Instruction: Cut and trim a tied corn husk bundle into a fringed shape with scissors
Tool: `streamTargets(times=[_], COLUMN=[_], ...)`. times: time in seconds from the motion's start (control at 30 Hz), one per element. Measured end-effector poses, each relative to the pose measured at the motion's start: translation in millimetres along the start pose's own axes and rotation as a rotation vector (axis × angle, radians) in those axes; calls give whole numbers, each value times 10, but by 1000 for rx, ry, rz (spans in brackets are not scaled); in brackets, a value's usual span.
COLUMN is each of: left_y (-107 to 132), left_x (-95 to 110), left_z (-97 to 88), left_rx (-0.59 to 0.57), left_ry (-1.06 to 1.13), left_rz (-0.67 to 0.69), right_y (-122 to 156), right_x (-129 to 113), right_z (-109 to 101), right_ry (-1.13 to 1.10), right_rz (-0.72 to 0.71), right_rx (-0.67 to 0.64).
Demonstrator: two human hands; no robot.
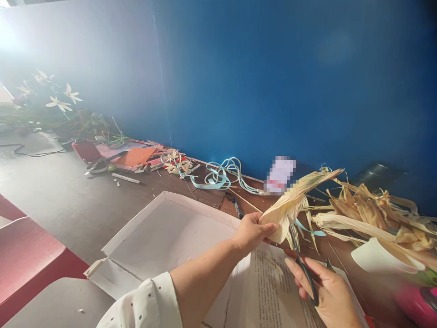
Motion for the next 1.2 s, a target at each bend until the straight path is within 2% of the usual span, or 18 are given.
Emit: streamTargets(times=[0.23, 0.53, 1.03, 1.2], left_y=[14, -23, -71, -66], left_x=[23, 38, 47, 47], left_z=[-8, -110, -166, -165], left_rx=[6, 77, 113, 110], left_ry=[1, 13, 57, 54], left_rz=[-17, -10, 46, 48], right_y=[16, 49, 23, 50], right_x=[-45, -228, -64, -135], right_z=[-29, -16, -6, -12], right_ry=[2, -42, -7, 34], right_rz=[-6, -59, -3, -15], right_rx=[37, 10, 12, 42])
Point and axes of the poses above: each hand's wrist, its own y-axis away from the middle knuckle, its own z-axis out of the palm, x = y × z, the point moved 10 cm from there along -y, towards the middle knuckle, and after that the axes turned 5 degrees about z, right-handed, at the moved point
